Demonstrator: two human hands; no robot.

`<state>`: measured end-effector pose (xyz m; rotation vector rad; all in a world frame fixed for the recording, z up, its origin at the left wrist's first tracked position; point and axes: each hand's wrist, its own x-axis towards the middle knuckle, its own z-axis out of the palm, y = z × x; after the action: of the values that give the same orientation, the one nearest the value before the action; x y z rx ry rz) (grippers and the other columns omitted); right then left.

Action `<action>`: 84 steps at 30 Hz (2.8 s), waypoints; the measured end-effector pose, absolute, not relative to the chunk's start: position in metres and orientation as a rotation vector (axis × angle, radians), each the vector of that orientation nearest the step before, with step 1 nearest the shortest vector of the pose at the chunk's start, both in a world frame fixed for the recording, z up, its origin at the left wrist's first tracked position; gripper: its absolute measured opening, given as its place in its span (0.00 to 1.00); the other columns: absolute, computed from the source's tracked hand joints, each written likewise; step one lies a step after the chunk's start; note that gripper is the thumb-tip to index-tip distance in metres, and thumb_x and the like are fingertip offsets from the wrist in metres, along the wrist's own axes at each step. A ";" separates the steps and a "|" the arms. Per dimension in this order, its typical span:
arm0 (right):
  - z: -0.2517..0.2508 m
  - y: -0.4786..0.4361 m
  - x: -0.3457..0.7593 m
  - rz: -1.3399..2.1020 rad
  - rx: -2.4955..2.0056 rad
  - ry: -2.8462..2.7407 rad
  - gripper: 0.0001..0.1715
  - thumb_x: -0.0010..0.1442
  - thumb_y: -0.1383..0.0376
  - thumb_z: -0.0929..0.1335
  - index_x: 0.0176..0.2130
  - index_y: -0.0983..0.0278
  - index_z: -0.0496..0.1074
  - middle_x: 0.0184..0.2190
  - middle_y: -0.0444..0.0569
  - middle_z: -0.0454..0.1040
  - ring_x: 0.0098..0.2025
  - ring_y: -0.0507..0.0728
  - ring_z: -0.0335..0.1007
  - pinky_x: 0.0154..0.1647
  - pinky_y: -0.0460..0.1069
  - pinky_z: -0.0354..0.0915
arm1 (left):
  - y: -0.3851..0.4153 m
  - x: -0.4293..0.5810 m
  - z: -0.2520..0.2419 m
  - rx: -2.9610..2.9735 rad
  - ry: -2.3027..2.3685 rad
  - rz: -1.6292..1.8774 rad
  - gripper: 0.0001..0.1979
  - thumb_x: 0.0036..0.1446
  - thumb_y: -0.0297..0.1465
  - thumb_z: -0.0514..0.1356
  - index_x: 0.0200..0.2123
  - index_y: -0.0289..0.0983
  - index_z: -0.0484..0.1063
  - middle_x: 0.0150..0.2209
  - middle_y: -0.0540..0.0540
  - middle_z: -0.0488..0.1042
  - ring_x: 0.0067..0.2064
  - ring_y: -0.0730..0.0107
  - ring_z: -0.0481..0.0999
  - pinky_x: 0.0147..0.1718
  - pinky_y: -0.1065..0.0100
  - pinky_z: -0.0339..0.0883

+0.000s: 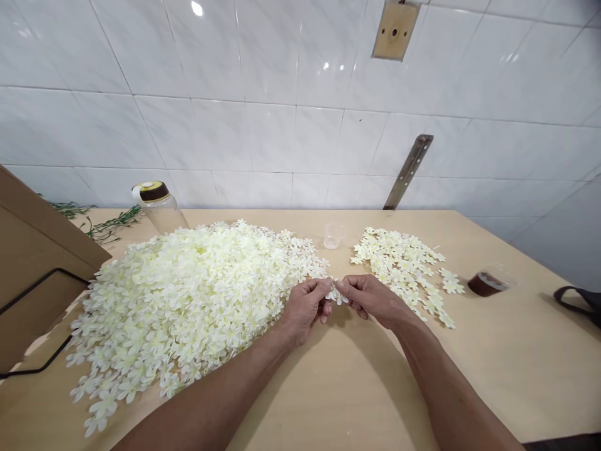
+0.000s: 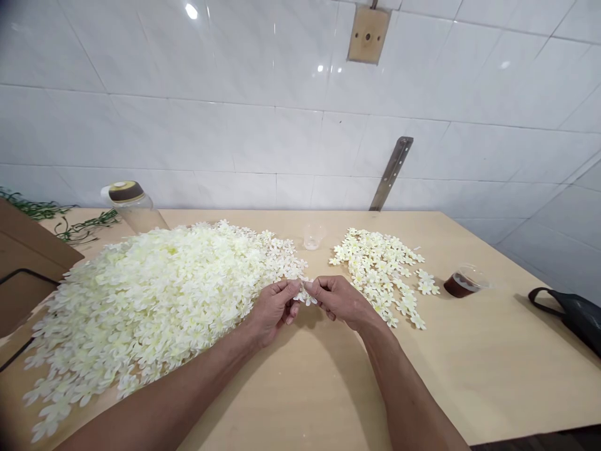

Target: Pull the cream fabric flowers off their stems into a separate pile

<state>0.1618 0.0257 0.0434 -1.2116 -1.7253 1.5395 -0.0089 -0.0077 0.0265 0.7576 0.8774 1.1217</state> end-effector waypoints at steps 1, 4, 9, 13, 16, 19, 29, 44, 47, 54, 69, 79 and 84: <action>0.044 0.026 0.161 1.523 -1.233 -1.733 0.29 0.54 0.43 0.71 0.22 0.64 0.63 0.17 0.38 0.57 0.18 0.47 0.51 0.16 0.43 0.52 | -0.008 -0.009 0.026 0.764 0.886 1.124 0.18 0.50 0.44 0.66 0.28 0.34 0.70 0.15 0.54 0.65 0.14 0.83 0.57 0.13 0.78 0.51; 0.044 0.025 0.161 1.505 -1.262 -1.707 0.29 0.53 0.44 0.71 0.22 0.64 0.64 0.17 0.38 0.58 0.18 0.47 0.51 0.16 0.43 0.52 | -0.007 -0.008 0.024 0.785 0.910 1.134 0.17 0.49 0.43 0.67 0.30 0.33 0.72 0.15 0.54 0.65 0.15 0.81 0.59 0.14 0.77 0.52; 0.044 0.025 0.162 1.560 -1.187 -1.645 0.28 0.52 0.44 0.72 0.23 0.64 0.65 0.19 0.39 0.60 0.19 0.47 0.53 0.17 0.44 0.53 | -0.007 -0.006 0.018 0.820 0.932 1.165 0.17 0.47 0.41 0.68 0.31 0.33 0.74 0.19 0.51 0.69 0.17 0.79 0.63 0.14 0.76 0.56; 0.046 0.026 0.165 1.584 -1.145 -1.635 0.28 0.52 0.43 0.72 0.24 0.64 0.67 0.19 0.40 0.60 0.20 0.48 0.53 0.17 0.44 0.54 | -0.006 -0.007 0.018 0.788 0.956 1.179 0.17 0.47 0.42 0.69 0.29 0.34 0.71 0.18 0.53 0.67 0.17 0.79 0.62 0.14 0.76 0.55; 0.049 0.027 0.169 1.568 -1.135 -1.619 0.26 0.52 0.45 0.73 0.25 0.65 0.69 0.19 0.40 0.60 0.21 0.48 0.53 0.19 0.44 0.54 | -0.005 -0.009 0.020 0.774 0.960 1.222 0.16 0.47 0.41 0.68 0.28 0.34 0.70 0.17 0.53 0.66 0.18 0.79 0.62 0.14 0.77 0.55; 0.052 0.029 0.172 1.523 -1.163 -1.559 0.25 0.52 0.46 0.73 0.27 0.65 0.71 0.20 0.40 0.61 0.22 0.48 0.54 0.19 0.44 0.54 | -0.005 -0.011 0.023 0.758 0.966 1.268 0.15 0.47 0.40 0.68 0.28 0.34 0.70 0.17 0.54 0.66 0.18 0.79 0.62 0.14 0.77 0.54; 0.038 0.035 0.169 1.357 -1.253 -1.367 0.27 0.51 0.44 0.73 0.26 0.64 0.69 0.18 0.41 0.62 0.19 0.48 0.53 0.18 0.45 0.54 | -0.003 -0.010 0.020 0.787 0.938 1.257 0.17 0.48 0.42 0.67 0.29 0.34 0.70 0.16 0.54 0.66 0.15 0.80 0.59 0.14 0.76 0.53; 0.040 0.031 0.158 1.303 -1.300 -1.410 0.29 0.54 0.43 0.70 0.41 0.64 0.75 0.29 0.47 0.72 0.18 0.46 0.48 0.15 0.44 0.44 | -0.002 -0.010 0.014 0.889 0.982 1.270 0.16 0.49 0.42 0.67 0.30 0.35 0.72 0.16 0.54 0.67 0.16 0.78 0.63 0.14 0.76 0.56; 0.046 0.027 0.156 1.464 -1.233 -1.524 0.30 0.54 0.42 0.70 0.40 0.65 0.75 0.19 0.39 0.61 0.18 0.46 0.42 0.16 0.44 0.40 | -0.004 -0.009 0.014 0.977 1.032 1.274 0.15 0.52 0.42 0.65 0.31 0.34 0.72 0.14 0.54 0.67 0.15 0.78 0.62 0.12 0.75 0.57; 0.041 0.028 0.155 1.492 -1.281 -1.513 0.25 0.47 0.45 0.74 0.28 0.65 0.72 0.16 0.35 0.53 0.17 0.46 0.42 0.16 0.44 0.41 | -0.003 -0.007 0.011 1.031 1.080 1.292 0.15 0.52 0.41 0.65 0.32 0.34 0.73 0.15 0.54 0.68 0.13 0.78 0.62 0.13 0.75 0.59; 0.032 0.036 0.160 1.154 -1.347 -1.393 0.30 0.51 0.49 0.73 0.48 0.64 0.74 0.22 0.44 0.69 0.20 0.51 0.58 0.18 0.46 0.55 | 0.001 -0.009 0.009 0.943 0.998 1.382 0.14 0.49 0.36 0.67 0.35 0.33 0.73 0.20 0.51 0.72 0.19 0.76 0.69 0.20 0.72 0.66; 0.049 0.023 0.152 1.635 -1.196 -1.581 0.27 0.53 0.43 0.70 0.34 0.66 0.74 0.16 0.35 0.51 0.18 0.46 0.38 0.16 0.44 0.37 | 0.001 -0.010 0.008 0.964 1.015 1.390 0.12 0.51 0.35 0.66 0.34 0.32 0.75 0.22 0.50 0.74 0.21 0.76 0.70 0.23 0.72 0.68; 0.043 0.025 0.150 1.603 -1.244 -1.563 0.25 0.50 0.46 0.73 0.30 0.66 0.73 0.16 0.37 0.58 0.18 0.45 0.41 0.15 0.44 0.38 | 0.000 -0.009 0.009 0.963 1.040 1.401 0.11 0.51 0.34 0.66 0.34 0.32 0.74 0.20 0.51 0.72 0.19 0.77 0.69 0.20 0.73 0.66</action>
<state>0.1495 0.0246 0.0435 -1.2435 -1.5629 1.6034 -0.0087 0.0003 0.0094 0.9626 1.0401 1.4009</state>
